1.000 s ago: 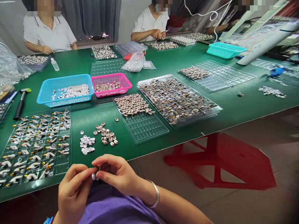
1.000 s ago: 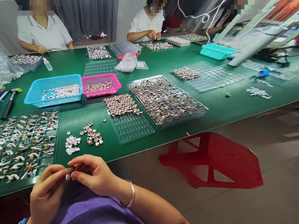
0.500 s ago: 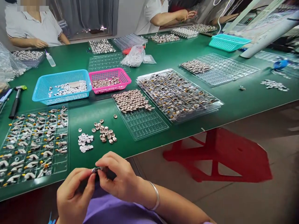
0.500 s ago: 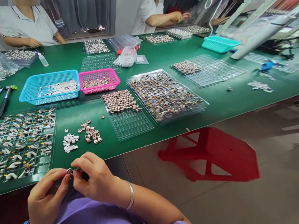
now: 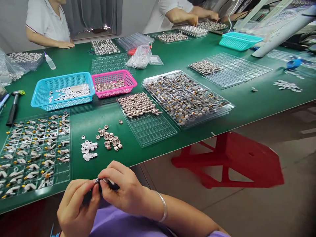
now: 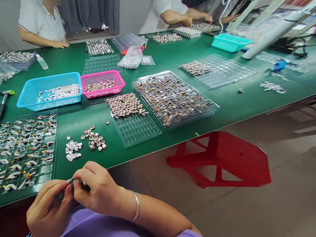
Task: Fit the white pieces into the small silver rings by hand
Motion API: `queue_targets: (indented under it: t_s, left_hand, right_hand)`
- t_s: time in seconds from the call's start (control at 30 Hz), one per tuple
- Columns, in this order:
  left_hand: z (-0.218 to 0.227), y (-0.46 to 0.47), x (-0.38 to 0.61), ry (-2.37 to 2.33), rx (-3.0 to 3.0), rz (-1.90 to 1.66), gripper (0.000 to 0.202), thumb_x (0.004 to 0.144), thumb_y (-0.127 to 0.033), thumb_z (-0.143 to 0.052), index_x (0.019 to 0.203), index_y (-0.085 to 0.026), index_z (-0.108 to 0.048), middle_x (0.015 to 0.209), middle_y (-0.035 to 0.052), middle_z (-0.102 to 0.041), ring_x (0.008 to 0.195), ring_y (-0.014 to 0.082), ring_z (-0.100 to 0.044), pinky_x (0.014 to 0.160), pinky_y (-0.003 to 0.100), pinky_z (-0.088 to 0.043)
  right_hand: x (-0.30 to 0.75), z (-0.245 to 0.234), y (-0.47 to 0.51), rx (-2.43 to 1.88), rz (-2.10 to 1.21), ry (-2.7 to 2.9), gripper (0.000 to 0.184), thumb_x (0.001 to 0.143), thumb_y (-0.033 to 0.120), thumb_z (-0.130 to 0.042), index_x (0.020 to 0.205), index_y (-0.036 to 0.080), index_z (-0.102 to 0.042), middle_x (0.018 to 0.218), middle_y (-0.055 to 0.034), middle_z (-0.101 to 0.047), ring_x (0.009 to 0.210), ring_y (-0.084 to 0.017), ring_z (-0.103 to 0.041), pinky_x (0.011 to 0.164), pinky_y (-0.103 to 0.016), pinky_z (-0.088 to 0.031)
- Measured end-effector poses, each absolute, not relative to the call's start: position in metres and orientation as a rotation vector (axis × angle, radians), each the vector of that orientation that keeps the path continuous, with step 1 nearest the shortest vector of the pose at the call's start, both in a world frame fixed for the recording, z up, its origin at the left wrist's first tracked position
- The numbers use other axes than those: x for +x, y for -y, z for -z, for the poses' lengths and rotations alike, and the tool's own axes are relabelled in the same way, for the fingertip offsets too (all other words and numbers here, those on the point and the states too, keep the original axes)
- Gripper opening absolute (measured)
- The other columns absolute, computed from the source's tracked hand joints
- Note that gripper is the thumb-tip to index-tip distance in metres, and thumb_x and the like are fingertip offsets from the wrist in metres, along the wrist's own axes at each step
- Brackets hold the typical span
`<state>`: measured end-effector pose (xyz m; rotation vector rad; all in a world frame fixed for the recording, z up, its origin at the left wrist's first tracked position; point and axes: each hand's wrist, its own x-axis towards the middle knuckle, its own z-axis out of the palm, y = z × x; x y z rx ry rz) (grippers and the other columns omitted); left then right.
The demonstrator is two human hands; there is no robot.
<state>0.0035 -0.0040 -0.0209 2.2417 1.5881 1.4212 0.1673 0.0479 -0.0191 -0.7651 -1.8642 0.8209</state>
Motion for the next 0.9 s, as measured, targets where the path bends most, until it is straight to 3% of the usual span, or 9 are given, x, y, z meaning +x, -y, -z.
queue_targets:
  t_s: [0.23, 0.47, 0.9]
  left_hand:
    - [0.021, 0.003, 0.005, -1.622, 2.086, -1.392, 0.019, 0.083, -0.007, -0.066, 0.095, -0.02, -0.066, 0.084, -0.0005, -0.067, 0.069, 0.0106, -0.064, 0.062, 0.02, -0.053]
    - [0.021, 0.002, 0.008, -1.668, 1.964, -1.374, 0.014, 0.083, -0.009, -0.066, 0.091, -0.021, -0.066, 0.08, -0.0019, -0.066, 0.067, 0.0102, -0.064, 0.063, 0.019, -0.054]
    - [0.017, -0.002, 0.012, -1.731, 1.967, -1.396, 0.011, 0.082, -0.01, -0.064, 0.084, -0.021, -0.065, 0.075, -0.0017, -0.066, 0.062, 0.011, -0.063, 0.058, 0.02, -0.053]
  right_hand:
    - [0.165, 0.016, -0.052, -0.853, -1.236, 1.663, 0.011, 0.084, 0.023, -0.059, 0.074, 0.019, -0.055, 0.068, 0.0021, -0.05, 0.057, -0.01, -0.045, 0.053, -0.023, -0.038]
    - [0.156, 0.016, -0.053, -0.932, -1.761, 1.291, 0.015, 0.08, 0.029, -0.062, 0.074, 0.018, -0.053, 0.063, 0.0055, -0.046, 0.053, -0.007, -0.038, 0.049, -0.02, -0.032]
    - [0.145, 0.02, -0.045, -0.962, -1.861, 1.039, 0.024, 0.074, 0.036, -0.067, 0.073, 0.018, -0.052, 0.06, 0.0065, -0.045, 0.052, -0.007, -0.036, 0.049, -0.021, -0.028]
